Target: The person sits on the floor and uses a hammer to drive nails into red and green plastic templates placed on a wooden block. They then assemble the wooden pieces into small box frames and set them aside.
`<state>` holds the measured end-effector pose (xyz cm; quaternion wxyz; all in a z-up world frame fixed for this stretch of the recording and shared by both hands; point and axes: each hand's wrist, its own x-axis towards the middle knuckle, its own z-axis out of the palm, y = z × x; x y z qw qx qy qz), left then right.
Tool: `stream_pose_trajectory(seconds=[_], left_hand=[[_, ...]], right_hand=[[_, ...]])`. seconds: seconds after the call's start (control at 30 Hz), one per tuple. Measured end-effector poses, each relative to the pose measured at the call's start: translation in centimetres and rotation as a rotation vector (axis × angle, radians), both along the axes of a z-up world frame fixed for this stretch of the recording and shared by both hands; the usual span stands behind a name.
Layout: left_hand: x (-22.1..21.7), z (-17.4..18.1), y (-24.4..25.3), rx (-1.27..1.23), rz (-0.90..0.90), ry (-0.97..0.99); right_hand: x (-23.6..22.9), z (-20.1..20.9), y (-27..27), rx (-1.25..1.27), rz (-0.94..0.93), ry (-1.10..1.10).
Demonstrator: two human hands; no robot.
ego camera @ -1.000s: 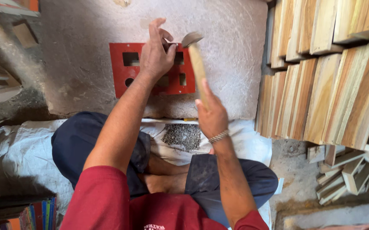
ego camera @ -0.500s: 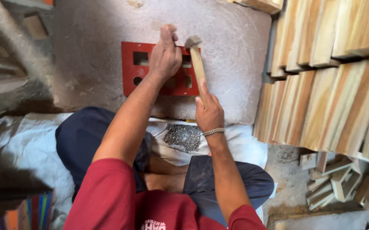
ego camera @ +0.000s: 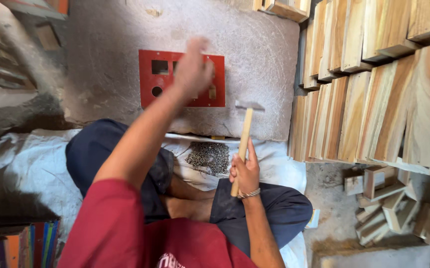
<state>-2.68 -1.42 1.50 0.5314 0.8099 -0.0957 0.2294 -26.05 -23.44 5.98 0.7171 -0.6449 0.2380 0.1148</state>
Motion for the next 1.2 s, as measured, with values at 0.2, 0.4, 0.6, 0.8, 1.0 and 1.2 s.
stream_pose_trajectory(seconds=[0.2,0.4,0.6,0.8,1.0,1.2], left_hand=[[-16.5,-3.4,-4.4,0.603,-0.726,0.245],[-22.6,-8.3,-4.4,0.735,-0.556,0.143],[-22.6,-7.5,-5.0,0.758,-0.455,0.239],[-22.2,-6.6,-4.8,0.737,-0.492,0.3],[-23.2,-6.5,-3.6,0.462,-0.565,0.289],[-19.4,-4.5,-2.6,0.136,-0.337,0.187]], right_hand=[[-0.6,-4.0,-3.0,0.472,-0.084,0.023],[-0.8,-4.9,-3.0,0.461,-0.073,0.016],[-0.4,-4.4,-2.8,0.411,-0.054,0.004],[-0.3,-4.4,-2.3,0.364,-0.062,0.015],[-0.7,-4.6,-2.2,0.411,-0.063,-0.004],[-0.5,-4.8,-2.6,0.45,-0.067,0.001]])
